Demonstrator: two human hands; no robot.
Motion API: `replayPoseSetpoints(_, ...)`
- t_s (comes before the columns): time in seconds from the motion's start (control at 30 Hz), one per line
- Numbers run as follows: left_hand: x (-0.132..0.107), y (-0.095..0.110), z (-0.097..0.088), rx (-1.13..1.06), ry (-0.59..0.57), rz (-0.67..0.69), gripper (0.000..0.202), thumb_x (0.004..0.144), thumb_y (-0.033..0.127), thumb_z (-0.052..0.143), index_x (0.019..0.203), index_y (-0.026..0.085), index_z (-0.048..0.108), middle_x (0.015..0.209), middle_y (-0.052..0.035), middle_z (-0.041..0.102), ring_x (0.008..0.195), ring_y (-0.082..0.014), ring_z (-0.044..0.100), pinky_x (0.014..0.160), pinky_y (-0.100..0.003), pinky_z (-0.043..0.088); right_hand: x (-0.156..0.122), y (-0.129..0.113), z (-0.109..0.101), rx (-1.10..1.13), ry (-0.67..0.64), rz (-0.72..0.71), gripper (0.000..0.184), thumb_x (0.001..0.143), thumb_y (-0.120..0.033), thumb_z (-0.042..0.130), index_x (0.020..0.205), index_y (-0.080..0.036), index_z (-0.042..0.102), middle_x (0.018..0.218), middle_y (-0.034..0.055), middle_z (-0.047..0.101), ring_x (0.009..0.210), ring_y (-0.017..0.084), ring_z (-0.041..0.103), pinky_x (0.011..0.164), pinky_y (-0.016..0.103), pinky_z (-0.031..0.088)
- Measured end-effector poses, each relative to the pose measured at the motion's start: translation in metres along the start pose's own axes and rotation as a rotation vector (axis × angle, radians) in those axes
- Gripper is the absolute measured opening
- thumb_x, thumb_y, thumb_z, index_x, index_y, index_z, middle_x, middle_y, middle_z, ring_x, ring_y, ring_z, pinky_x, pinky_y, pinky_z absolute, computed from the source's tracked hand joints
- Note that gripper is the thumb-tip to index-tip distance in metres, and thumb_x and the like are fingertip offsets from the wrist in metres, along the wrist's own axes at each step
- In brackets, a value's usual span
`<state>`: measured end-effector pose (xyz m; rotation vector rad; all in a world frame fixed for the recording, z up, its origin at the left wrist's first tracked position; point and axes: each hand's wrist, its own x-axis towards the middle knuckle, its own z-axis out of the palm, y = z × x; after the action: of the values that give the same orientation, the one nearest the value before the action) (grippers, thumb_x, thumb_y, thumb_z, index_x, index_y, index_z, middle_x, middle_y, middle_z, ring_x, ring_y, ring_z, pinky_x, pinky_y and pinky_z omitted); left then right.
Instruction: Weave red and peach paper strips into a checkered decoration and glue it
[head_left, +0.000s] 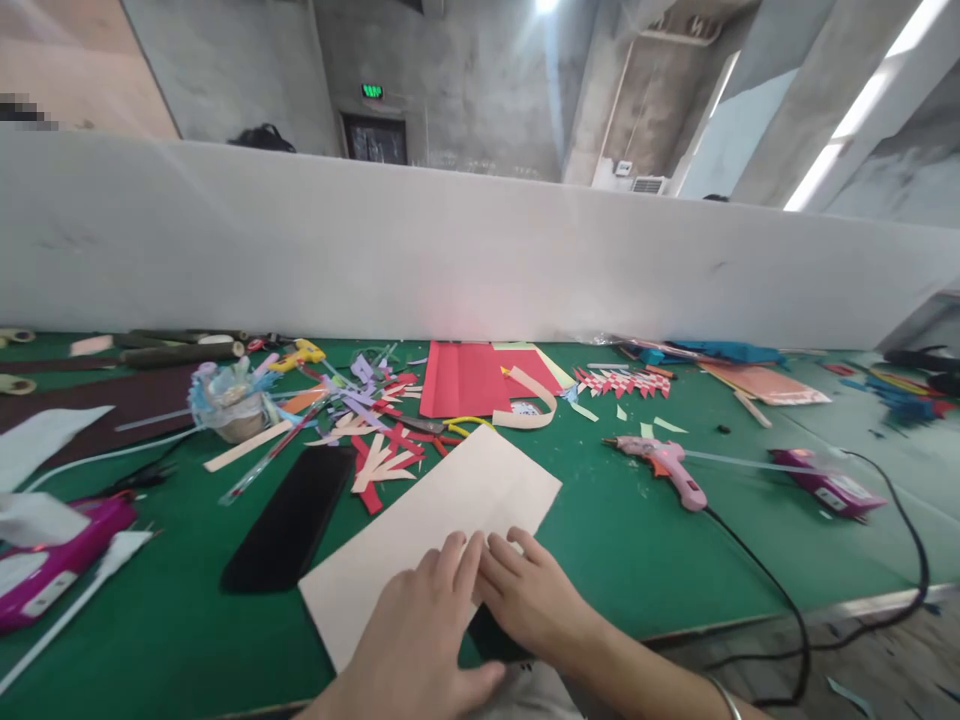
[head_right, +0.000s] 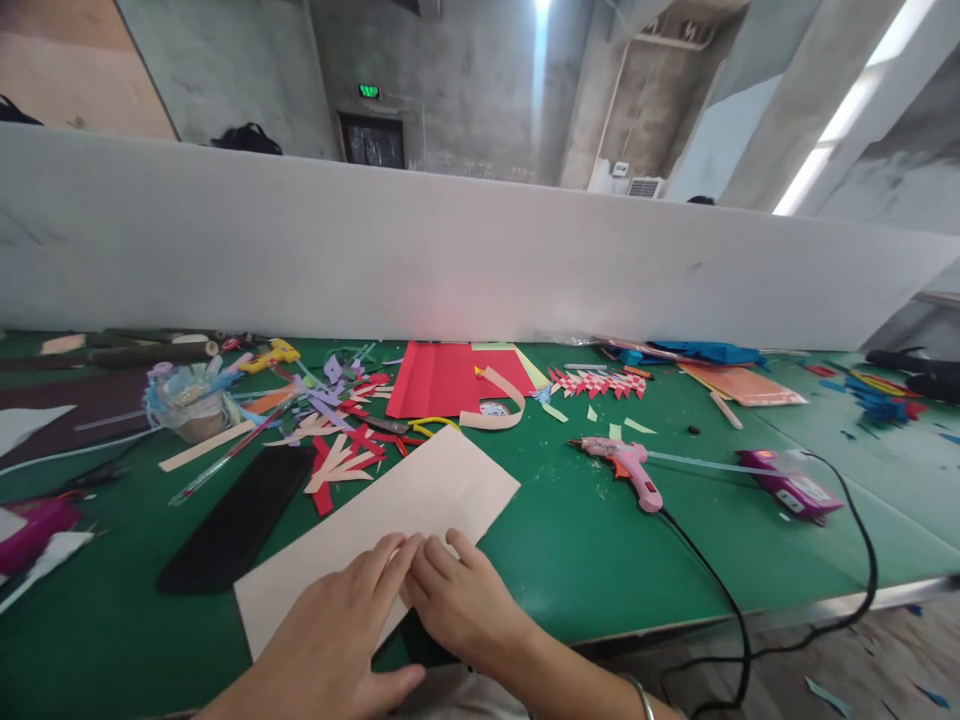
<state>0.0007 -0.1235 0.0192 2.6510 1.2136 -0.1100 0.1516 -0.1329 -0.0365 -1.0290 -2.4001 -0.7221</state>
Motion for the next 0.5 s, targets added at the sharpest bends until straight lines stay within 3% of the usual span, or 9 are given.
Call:
replayPoseSetpoints(0.1, -0.016, 0.002, 0.013, 0.138, -0.038, -0.081, 0.061, 0.077, 0.029, 0.052, 0.134, 0.017, 0.037, 0.121, -0.0173, 0.055, 0.101, -0.0294, 0.056, 0.074, -0.039, 0.047, -0.003, 0.001, -0.005, 0.076, -0.045, 0.018, 0.023, 0.089, -0.017, 0.038, 0.088, -0.014, 0.061, 0.089, 0.0066, 0.064, 0.081, 0.018, 0.053, 0.079, 0.033, 0.041)
replayPoseSetpoints(0.17, -0.022, -0.002, 0.019, 0.202, -0.051, -0.031, 0.053, 0.08, 0.016, 0.044, 0.132, 0.02, 0.04, 0.12, -0.012, 0.057, 0.101, -0.0257, 0.057, 0.076, -0.038, 0.047, -0.009, 0.006, -0.009, 0.163, -0.107, 0.053, 0.02, 0.089, -0.017, 0.04, 0.083, -0.015, 0.058, 0.083, 0.0046, 0.063, 0.075, 0.016, 0.053, 0.076, 0.032, 0.042)
replayPoseSetpoints(0.27, -0.025, -0.014, 0.028, 0.27, -0.033, 0.151, 0.047, 0.082, 0.009, 0.039, 0.127, 0.023, 0.046, 0.128, -0.0067, 0.053, 0.107, -0.0234, 0.055, 0.082, -0.036, 0.044, -0.022, 0.013, -0.016, 0.265, -0.166, 0.039, 0.018, 0.09, -0.015, 0.04, 0.083, -0.015, 0.057, 0.083, 0.0041, 0.063, 0.076, 0.015, 0.054, 0.074, 0.029, 0.042)
replayPoseSetpoints(0.37, -0.023, -0.027, 0.036, 0.315, 0.09, 0.311, 0.042, 0.085, 0.009, 0.038, 0.124, 0.02, 0.048, 0.129, -0.0059, 0.053, 0.109, -0.0205, 0.053, 0.087, -0.034, 0.04, -0.032, 0.016, -0.023, 0.358, -0.23, -0.004, 0.018, 0.091, -0.016, 0.039, 0.088, -0.015, 0.057, 0.092, 0.0054, 0.063, 0.083, 0.014, 0.055, 0.076, 0.028, 0.042)
replayPoseSetpoints(0.5, -0.021, -0.032, 0.041, 0.294, 0.293, 0.309, 0.03, 0.084, 0.012, 0.044, 0.111, 0.017, 0.056, 0.111, -0.0054, 0.063, 0.097, -0.0182, 0.057, 0.082, -0.032, 0.04, -0.036, 0.017, -0.025, 0.479, -0.29, 0.102, 0.017, 0.092, -0.021, 0.04, 0.092, -0.02, 0.057, 0.096, 0.0031, 0.063, 0.087, 0.012, 0.056, 0.075, 0.025, 0.042)
